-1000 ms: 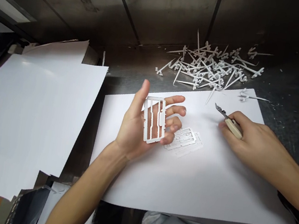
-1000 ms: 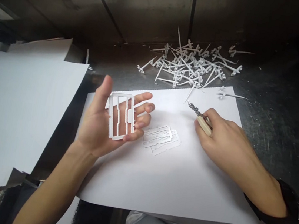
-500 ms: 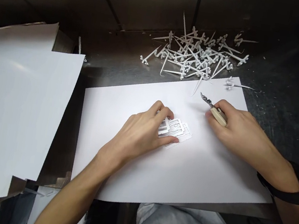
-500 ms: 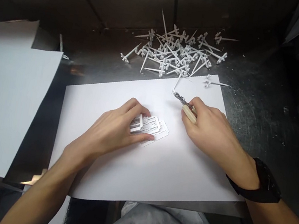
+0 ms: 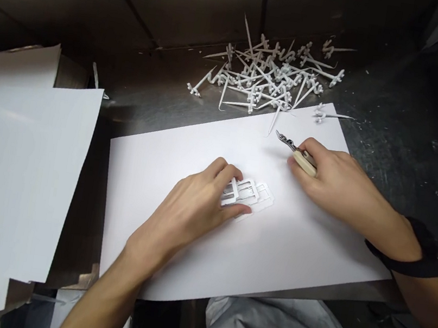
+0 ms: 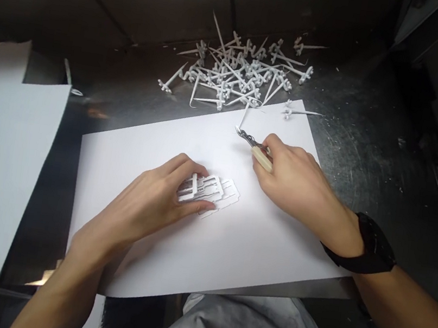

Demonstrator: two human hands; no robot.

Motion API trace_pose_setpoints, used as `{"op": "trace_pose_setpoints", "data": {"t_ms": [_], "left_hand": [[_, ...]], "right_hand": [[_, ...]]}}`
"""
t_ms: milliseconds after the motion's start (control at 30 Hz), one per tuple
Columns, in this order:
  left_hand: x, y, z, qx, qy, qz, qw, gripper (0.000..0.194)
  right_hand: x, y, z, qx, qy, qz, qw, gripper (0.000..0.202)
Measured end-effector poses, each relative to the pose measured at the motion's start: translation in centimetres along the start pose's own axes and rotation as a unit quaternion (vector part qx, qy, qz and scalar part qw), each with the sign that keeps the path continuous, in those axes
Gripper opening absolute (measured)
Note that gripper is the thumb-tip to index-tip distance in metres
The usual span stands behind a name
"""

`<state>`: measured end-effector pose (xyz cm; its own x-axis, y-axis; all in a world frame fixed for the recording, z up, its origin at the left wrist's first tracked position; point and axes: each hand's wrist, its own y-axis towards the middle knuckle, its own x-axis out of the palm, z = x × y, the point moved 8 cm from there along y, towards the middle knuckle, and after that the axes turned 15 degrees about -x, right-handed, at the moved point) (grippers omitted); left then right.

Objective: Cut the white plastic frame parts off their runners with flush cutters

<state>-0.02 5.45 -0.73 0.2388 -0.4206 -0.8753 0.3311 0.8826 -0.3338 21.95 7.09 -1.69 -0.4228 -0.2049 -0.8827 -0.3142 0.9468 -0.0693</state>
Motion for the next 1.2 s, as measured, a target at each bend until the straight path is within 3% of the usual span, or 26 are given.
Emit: {"op": "trace_pose_setpoints", "data": {"t_ms": [200,333,600,933,1200], "left_hand": [[-1.3,0.4,-0.3,0.003,-0.060,0.011,0.998,0.036],[-2.2,-0.1,0.7,0.002,-0.055,0.029,0.998,0.030],[1.0,-1.0,3.0,-0.056,0.034,0.043,0.997,0.041],[0.0,-1.2,4.7,-0.117,0.035,0.027,0.992,0.041],[0.6,-4.7,5.3,-0.117,-0.107,0.095,0.983,0.030]], "right_hand": [[0.1,0.1,0.0,-0.014,-0.010,0.007,1.000,0.011],[0.2,0.5,0.0,-0.016,-0.028,0.012,0.999,0.017],[0.5,0.8,-0.4,-0.046,-0.018,0.010,0.999,0.024],[0.3,0.7,-0.5,-0.061,0.002,-0.003,0.998,0.028],[1.5,0.2,1.3,-0.091,-0.045,-0.026,0.995,0.037]]}}
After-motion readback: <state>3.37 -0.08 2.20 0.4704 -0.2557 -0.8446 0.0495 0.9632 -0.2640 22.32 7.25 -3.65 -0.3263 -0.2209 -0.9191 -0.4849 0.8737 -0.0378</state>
